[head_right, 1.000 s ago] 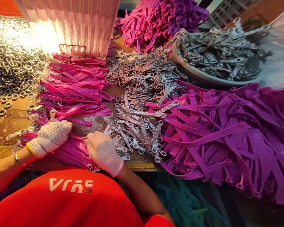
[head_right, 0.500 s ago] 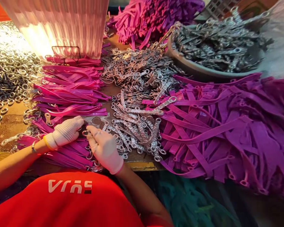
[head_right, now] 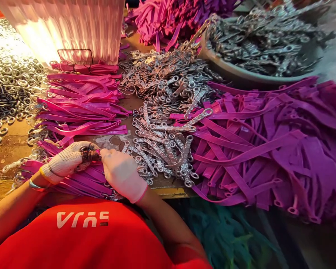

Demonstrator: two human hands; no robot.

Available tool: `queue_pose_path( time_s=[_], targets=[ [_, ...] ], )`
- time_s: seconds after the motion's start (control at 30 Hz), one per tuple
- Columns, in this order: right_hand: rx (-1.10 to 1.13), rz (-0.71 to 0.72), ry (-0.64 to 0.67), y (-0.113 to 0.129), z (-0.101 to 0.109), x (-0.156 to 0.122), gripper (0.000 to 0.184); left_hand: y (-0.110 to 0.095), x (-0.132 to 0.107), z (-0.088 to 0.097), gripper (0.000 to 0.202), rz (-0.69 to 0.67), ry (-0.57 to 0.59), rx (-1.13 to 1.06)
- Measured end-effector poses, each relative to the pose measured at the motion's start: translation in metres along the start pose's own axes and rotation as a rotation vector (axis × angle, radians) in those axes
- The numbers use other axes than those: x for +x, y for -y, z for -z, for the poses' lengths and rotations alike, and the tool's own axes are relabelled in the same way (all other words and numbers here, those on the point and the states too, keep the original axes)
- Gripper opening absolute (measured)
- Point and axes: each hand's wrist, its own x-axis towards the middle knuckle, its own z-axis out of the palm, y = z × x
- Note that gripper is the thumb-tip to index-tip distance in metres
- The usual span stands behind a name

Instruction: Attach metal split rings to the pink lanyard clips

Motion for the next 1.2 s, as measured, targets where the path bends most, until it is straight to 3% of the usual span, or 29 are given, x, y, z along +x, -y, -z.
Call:
queue_pose_path(
  time_s=[0.13,0.3,0.5,0.67,0.87,1.0,1.13,1.2],
  targets=[
    [-0.146,-0.048,0.021,0.004,0.01,-0.005,0.028,0.003,-0.001,-0.01,0.033,0.0,-0.007,0.032],
    [-0.134,-0.097,0.003,0.006,0.013,-0.014,0.025,-0.002,-0.006,-0.02,0.03,-0.035,-0.016,0.137],
    [-0.155,-0.162,-0.057,0.014,0.003,-0.014,0.024,-0.004,-0.006,-0.016,0.031,-0.359,-0.189,0.634],
    [-0.203,-0.089,-0.041,0.011,0.0,-0.013,0.02,0.0,-0.002,-0.012,0.03,-0.338,-0.087,0.607],
    [-0.022,-0.163,-0.068,-0.001,-0.009,-0.013,0.022,0.011,0.004,-0.015,0.01,-0.385,-0.138,0.82],
    [-0.038,-0.149,-0.083,-0.002,-0.014,-0.009,0.024,0.016,0.011,-0.017,0.01,-0.32,-0.066,0.801],
    [-0.003,-0.168,-0.068,-0.002,-0.011,-0.004,0.025,0.022,0.014,-0.012,0.011,-0.274,-0.005,0.558],
    [0.03,-0.177,0.001,-0.002,-0.002,-0.003,0.027,0.024,0.011,-0.009,0.017,-0.241,0.003,0.445]
  ],
)
